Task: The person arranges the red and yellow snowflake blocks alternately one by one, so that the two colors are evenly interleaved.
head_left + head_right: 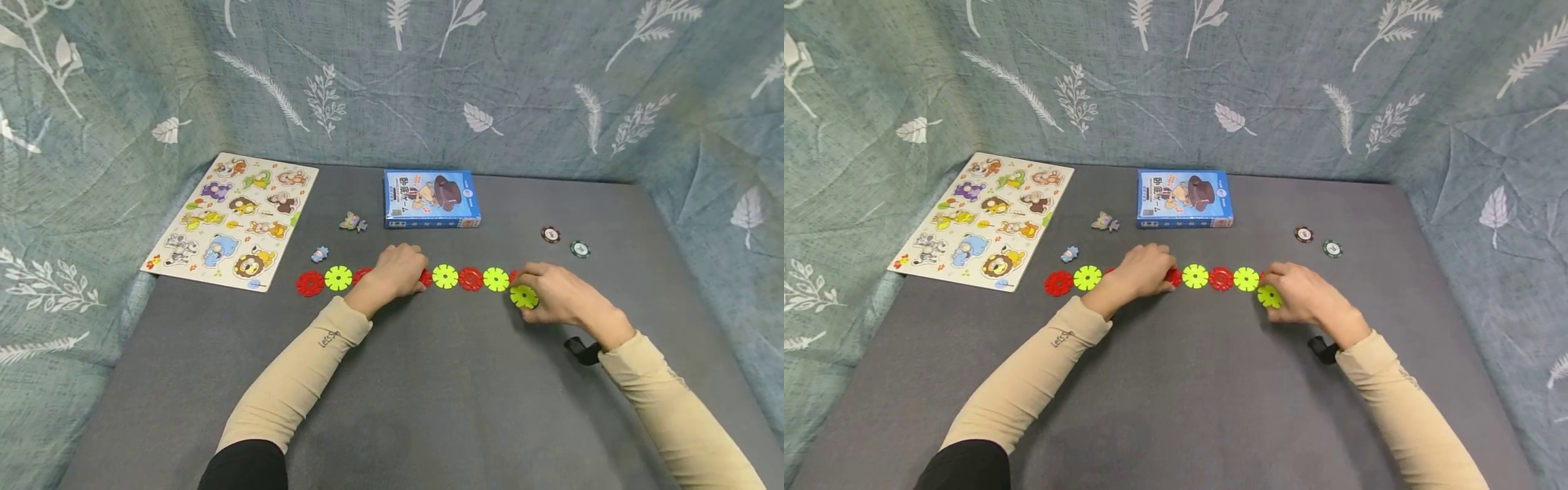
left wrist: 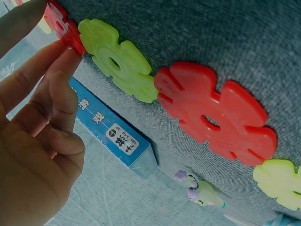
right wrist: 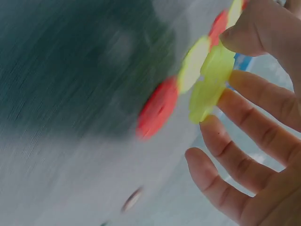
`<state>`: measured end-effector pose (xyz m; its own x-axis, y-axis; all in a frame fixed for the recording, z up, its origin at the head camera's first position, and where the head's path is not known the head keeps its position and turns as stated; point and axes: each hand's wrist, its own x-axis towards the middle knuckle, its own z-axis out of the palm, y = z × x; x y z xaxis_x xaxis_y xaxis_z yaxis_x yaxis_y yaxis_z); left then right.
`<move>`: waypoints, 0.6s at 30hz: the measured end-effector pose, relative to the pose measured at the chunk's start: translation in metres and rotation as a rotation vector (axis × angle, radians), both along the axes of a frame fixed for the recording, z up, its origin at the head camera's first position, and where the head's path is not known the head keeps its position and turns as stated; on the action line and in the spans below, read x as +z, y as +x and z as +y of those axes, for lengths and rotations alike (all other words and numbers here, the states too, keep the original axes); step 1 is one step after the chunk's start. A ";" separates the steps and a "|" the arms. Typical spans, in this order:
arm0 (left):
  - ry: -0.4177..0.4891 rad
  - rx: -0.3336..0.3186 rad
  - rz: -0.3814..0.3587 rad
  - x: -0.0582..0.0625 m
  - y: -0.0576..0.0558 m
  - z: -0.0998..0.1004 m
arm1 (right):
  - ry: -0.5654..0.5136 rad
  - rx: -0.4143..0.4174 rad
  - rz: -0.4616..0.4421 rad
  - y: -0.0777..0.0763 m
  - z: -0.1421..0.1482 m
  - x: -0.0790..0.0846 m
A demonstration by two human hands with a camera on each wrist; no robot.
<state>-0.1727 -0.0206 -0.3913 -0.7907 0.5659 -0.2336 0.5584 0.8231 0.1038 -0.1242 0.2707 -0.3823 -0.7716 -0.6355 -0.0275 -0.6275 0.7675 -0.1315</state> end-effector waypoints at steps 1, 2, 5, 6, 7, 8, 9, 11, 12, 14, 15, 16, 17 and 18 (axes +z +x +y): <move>-0.002 0.001 0.000 0.000 0.000 0.000 | 0.009 -0.028 -0.010 -0.002 0.007 0.001; -0.003 0.002 -0.001 0.000 0.000 0.000 | 0.019 -0.054 -0.022 -0.003 0.013 0.001; -0.002 0.004 -0.004 0.000 0.000 0.001 | 0.040 -0.107 -0.037 -0.008 0.031 0.002; 0.001 0.005 -0.004 -0.001 0.000 0.002 | 0.044 -0.122 -0.038 -0.009 0.036 0.001; 0.002 0.006 -0.002 -0.001 0.000 0.002 | 0.048 -0.134 -0.038 -0.011 0.041 0.001; 0.006 0.009 -0.001 -0.001 0.000 0.002 | 0.050 -0.145 -0.041 -0.013 0.046 0.000; 0.011 0.012 0.001 -0.002 0.000 0.002 | 0.053 -0.154 -0.042 -0.015 0.049 -0.001; 0.013 0.015 0.008 -0.002 0.000 0.002 | 0.059 -0.167 -0.052 -0.020 0.055 -0.005; 0.014 0.015 0.011 -0.003 0.000 0.001 | 0.060 -0.172 -0.061 -0.022 0.057 -0.006; 0.017 0.014 0.016 -0.003 0.000 0.001 | 0.063 -0.175 -0.083 -0.026 0.059 -0.009; 0.018 0.014 0.015 -0.003 0.000 0.001 | 0.065 -0.174 -0.094 -0.028 0.060 -0.011; 0.018 0.014 0.015 -0.004 0.001 0.000 | 0.063 -0.171 -0.101 -0.030 0.060 -0.012; 0.020 0.017 0.010 -0.004 0.001 0.000 | 0.060 -0.168 -0.106 -0.031 0.059 -0.014; 0.023 0.021 0.006 -0.004 0.001 0.000 | 0.057 -0.166 -0.113 -0.032 0.058 -0.014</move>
<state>-0.1718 -0.0210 -0.3954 -0.8038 0.5543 -0.2161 0.5418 0.8320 0.1193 -0.1567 0.3290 -0.3967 -0.8555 -0.4949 -0.1524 -0.4755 0.8673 -0.1471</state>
